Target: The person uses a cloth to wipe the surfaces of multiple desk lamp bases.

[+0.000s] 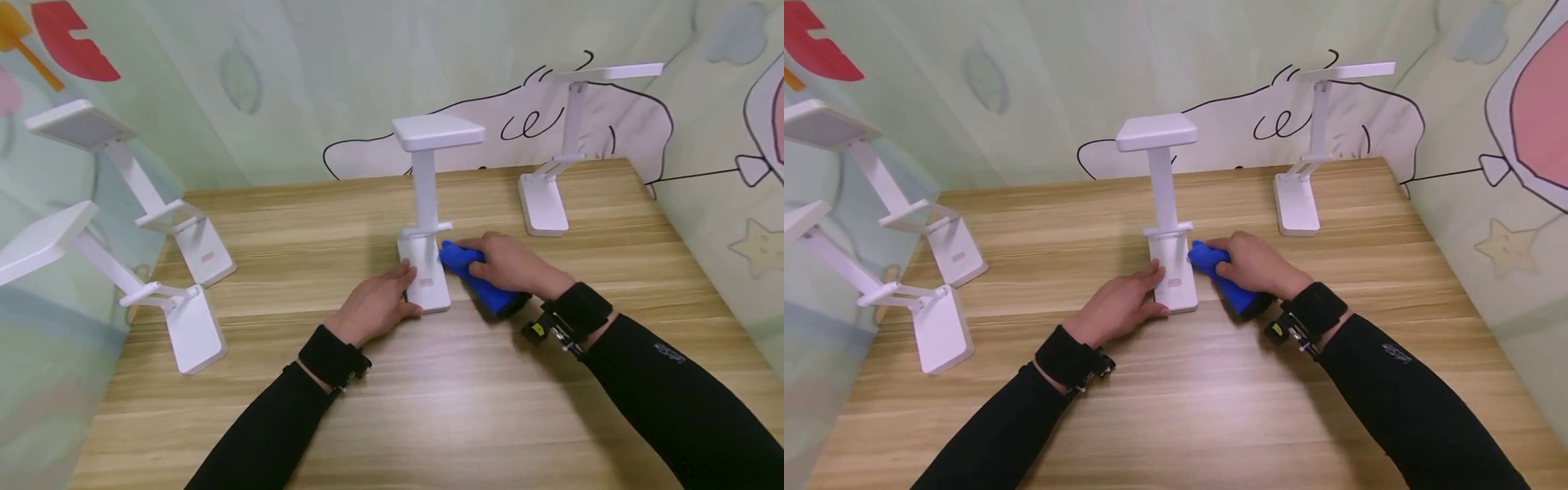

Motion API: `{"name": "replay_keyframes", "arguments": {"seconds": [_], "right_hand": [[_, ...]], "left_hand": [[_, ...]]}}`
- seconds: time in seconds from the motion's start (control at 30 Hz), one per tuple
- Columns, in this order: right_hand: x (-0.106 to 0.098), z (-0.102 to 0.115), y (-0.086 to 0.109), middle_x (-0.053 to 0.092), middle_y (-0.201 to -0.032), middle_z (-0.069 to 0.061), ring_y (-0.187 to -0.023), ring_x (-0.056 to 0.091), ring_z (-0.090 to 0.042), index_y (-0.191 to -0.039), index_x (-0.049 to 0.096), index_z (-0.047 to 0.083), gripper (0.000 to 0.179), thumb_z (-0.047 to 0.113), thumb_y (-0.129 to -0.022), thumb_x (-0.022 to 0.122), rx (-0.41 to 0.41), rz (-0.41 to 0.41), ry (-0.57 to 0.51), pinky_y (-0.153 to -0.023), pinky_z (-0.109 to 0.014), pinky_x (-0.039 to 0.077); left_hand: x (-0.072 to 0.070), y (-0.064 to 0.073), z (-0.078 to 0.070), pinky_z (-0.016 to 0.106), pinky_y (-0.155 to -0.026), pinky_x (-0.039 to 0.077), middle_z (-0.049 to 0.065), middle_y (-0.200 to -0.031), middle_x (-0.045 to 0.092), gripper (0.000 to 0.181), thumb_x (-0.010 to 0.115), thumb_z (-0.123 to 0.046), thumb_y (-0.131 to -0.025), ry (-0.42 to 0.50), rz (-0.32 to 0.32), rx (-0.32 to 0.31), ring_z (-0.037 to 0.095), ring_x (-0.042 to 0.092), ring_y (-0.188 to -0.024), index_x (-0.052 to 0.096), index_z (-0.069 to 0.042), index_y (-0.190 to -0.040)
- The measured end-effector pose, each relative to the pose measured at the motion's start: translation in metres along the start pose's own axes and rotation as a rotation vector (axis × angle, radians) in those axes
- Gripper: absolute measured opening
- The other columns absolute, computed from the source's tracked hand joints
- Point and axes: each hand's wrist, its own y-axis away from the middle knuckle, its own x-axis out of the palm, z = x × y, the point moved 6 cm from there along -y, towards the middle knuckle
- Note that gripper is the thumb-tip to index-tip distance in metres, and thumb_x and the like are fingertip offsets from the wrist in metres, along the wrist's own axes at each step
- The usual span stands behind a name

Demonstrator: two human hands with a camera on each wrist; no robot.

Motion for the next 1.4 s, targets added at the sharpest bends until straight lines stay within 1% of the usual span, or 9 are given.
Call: {"name": "replay_keyframes", "arguments": {"seconds": [0.13, 0.33, 0.37, 0.6, 0.83, 0.97, 1.03, 1.17, 1.4], "right_hand": [[-0.002, 0.007, -0.032, 0.062, -0.122, -0.028, -0.093, 0.06, -0.033, -0.156, 0.049, 0.0, 0.055, 0.018, -0.104, 0.058, 0.117, -0.125, 0.084, -0.072, -0.043, 0.057], [0.007, 0.029, -0.048, 0.061, -0.101, -0.026, -0.081, 0.059, -0.031, -0.105, 0.074, -0.009, 0.026, 0.013, -0.099, 0.061, 0.075, -0.154, 0.185, -0.063, -0.042, 0.055], [0.009, 0.03, -0.045, 0.06, -0.1, -0.024, -0.081, 0.058, -0.031, -0.103, 0.073, -0.008, 0.024, 0.013, -0.099, 0.061, 0.079, -0.14, 0.163, -0.064, -0.042, 0.055], [0.018, 0.034, -0.016, 0.061, -0.12, -0.028, -0.089, 0.06, -0.03, -0.148, 0.055, -0.006, 0.055, 0.016, -0.099, 0.062, 0.003, -0.004, 0.088, -0.068, -0.036, 0.053], [0.026, 0.045, 0.026, 0.057, -0.095, -0.01, -0.074, 0.051, -0.019, -0.136, 0.069, -0.003, 0.045, 0.014, -0.095, 0.068, -0.162, 0.117, 0.056, -0.062, -0.028, 0.04], [0.015, 0.047, 0.04, 0.056, -0.089, -0.003, -0.073, 0.051, -0.016, -0.127, 0.076, 0.007, 0.035, 0.015, -0.094, 0.068, -0.234, 0.194, 0.063, -0.064, -0.028, 0.042], [0.004, 0.048, 0.038, 0.061, -0.094, -0.006, -0.076, 0.055, -0.017, -0.133, 0.074, 0.009, 0.04, 0.015, -0.094, 0.068, -0.215, 0.161, 0.056, -0.066, -0.03, 0.046], [-0.009, 0.052, 0.018, 0.064, -0.106, -0.017, -0.081, 0.062, -0.024, -0.149, 0.062, 0.01, 0.053, 0.02, -0.096, 0.067, -0.158, -0.041, 0.08, -0.065, -0.036, 0.055], [0.012, 0.064, -0.005, 0.064, -0.106, -0.024, -0.078, 0.062, -0.026, -0.144, 0.065, 0.005, 0.052, 0.021, -0.095, 0.074, -0.209, -0.256, 0.32, -0.059, -0.042, 0.059]], "left_hand": [[0.001, 0.0, 0.001, 0.042, -0.117, 0.046, 0.018, -0.169, 0.035, 0.077, 0.069, -0.042, -0.102, 0.013, 0.009, -0.002, 0.029, 0.047, -0.15, 0.04, -0.003, -0.161], [0.002, 0.001, 0.001, 0.042, -0.118, 0.045, 0.018, -0.169, 0.035, 0.077, 0.069, -0.042, -0.102, 0.02, 0.013, -0.003, 0.029, 0.046, -0.15, 0.039, -0.004, -0.161], [0.002, 0.001, 0.001, 0.042, -0.118, 0.046, 0.018, -0.169, 0.035, 0.076, 0.069, -0.042, -0.102, 0.02, 0.011, -0.002, 0.029, 0.047, -0.15, 0.04, -0.004, -0.161], [0.0, 0.004, 0.004, 0.041, -0.117, 0.046, 0.017, -0.169, 0.035, 0.077, 0.069, -0.042, -0.102, 0.016, 0.0, -0.012, 0.029, 0.047, -0.149, 0.04, -0.003, -0.161], [-0.001, 0.007, 0.009, 0.043, -0.118, 0.045, 0.016, -0.17, 0.034, 0.077, 0.07, -0.042, -0.102, 0.039, -0.001, -0.033, 0.029, 0.046, -0.151, 0.04, -0.004, -0.161], [-0.002, 0.008, 0.011, 0.044, -0.118, 0.045, 0.016, -0.169, 0.034, 0.077, 0.071, -0.042, -0.101, 0.032, 0.0, -0.021, 0.03, 0.046, -0.151, 0.04, -0.003, -0.161], [-0.003, 0.007, 0.011, 0.045, -0.118, 0.045, 0.017, -0.168, 0.035, 0.078, 0.072, -0.043, -0.1, 0.036, -0.005, -0.007, 0.031, 0.047, -0.15, 0.041, -0.003, -0.16], [-0.006, 0.004, 0.014, 0.044, -0.117, 0.046, 0.018, -0.166, 0.041, 0.084, 0.077, -0.045, -0.096, 0.061, -0.031, 0.031, 0.032, 0.051, -0.147, 0.043, -0.002, -0.16], [-0.012, -0.007, 0.018, 0.048, -0.121, 0.041, 0.019, -0.161, 0.048, 0.097, 0.082, -0.052, -0.089, 0.009, -0.07, 0.116, 0.036, 0.052, -0.144, 0.041, -0.002, -0.161]]}}
